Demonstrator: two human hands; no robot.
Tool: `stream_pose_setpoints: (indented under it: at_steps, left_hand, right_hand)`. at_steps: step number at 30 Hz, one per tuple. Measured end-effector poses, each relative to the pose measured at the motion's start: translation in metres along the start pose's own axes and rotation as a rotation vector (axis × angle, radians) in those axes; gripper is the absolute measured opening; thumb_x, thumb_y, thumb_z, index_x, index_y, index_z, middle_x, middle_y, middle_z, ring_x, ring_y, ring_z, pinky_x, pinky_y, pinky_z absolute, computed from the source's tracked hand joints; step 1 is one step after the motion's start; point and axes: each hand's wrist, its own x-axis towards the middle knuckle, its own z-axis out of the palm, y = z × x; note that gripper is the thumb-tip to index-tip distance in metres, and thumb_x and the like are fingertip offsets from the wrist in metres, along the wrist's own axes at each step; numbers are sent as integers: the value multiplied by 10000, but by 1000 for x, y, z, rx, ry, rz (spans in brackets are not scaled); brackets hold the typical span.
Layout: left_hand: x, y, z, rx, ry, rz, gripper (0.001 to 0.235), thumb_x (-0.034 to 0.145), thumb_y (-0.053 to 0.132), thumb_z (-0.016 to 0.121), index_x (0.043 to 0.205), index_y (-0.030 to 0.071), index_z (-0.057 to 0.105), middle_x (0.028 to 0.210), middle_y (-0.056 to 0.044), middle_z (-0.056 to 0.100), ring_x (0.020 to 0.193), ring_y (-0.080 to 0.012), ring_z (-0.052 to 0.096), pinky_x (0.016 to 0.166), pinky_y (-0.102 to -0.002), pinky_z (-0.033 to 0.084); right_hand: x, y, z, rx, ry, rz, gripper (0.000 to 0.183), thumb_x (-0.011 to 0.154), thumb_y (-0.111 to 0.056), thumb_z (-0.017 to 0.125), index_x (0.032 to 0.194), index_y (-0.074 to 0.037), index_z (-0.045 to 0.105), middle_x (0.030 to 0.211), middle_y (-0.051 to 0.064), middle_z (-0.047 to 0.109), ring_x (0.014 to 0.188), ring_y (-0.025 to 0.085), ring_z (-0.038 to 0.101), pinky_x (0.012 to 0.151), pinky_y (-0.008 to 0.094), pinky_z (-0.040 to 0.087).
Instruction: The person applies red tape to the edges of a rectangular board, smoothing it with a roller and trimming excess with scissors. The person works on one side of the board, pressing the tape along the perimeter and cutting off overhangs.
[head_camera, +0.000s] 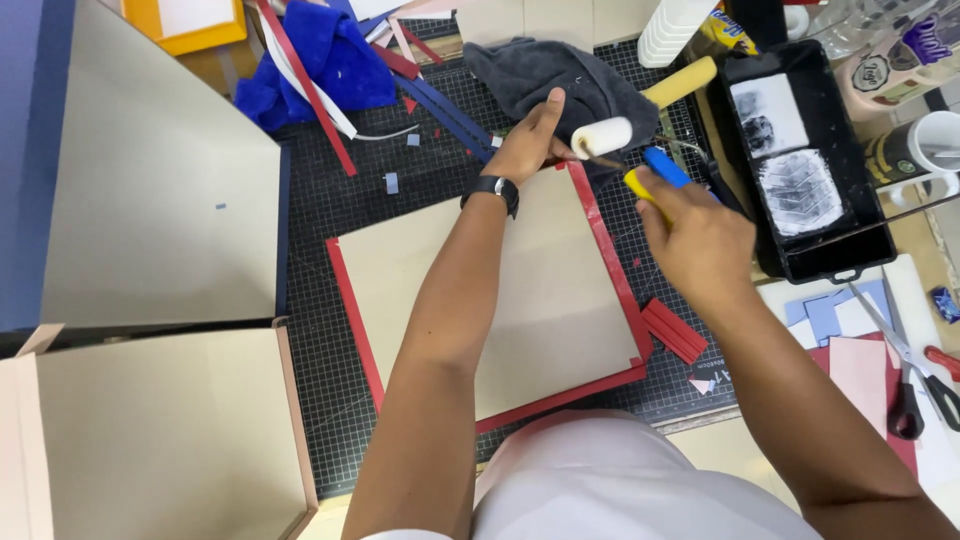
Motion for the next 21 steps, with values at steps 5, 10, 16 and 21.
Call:
stream_pose_setpoints:
  at_steps: [5, 10, 16, 21]
  left_hand:
    - [-3, -3, -1, -109, -8, -37, 1135, 675, 828, 218, 1603, 186, 333, 1053, -82, 749, 1003, -254, 723, 999, -401, 521]
    - [-1, -4, -1, -148, -5, 15, 1146, 674, 823, 238, 1614, 171, 300, 1123, -73, 727, 892, -225, 711, 874, -354, 591]
    - [-5, -4, -2, -137, -32, 48, 1152, 668, 854, 206, 1625, 218, 302, 1200, -60, 686, 960, -259, 719, 978, -380, 531]
    - [-3, 6, 8, 20, -60, 91, 1130, 688, 858, 170, 1614, 234, 342, 1142, -74, 652, 985, -243, 639, 959, -378, 531]
  right_hand:
    - [-6, 6, 22, -17, 2, -2, 353, 1025, -341, 684, 1375, -328, 732, 897, 17, 715, 529, 231, 634, 372, 366, 423]
    - [-5, 2, 13, -20, 4, 5, 375, 1048, -355, 646, 1418, -327, 704, 964, 54, 747, 646, 286, 702, 404, 431, 483]
    - [-15, 3, 12, -45, 22, 31, 349, 1034, -342, 666, 1378, -335, 722, 938, 35, 729, 508, 239, 637, 355, 365, 427]
    - [-35, 0, 12, -73, 45, -38, 352, 993, -345, 704, 1344, -378, 713, 804, -40, 669, 452, 216, 591, 336, 341, 355]
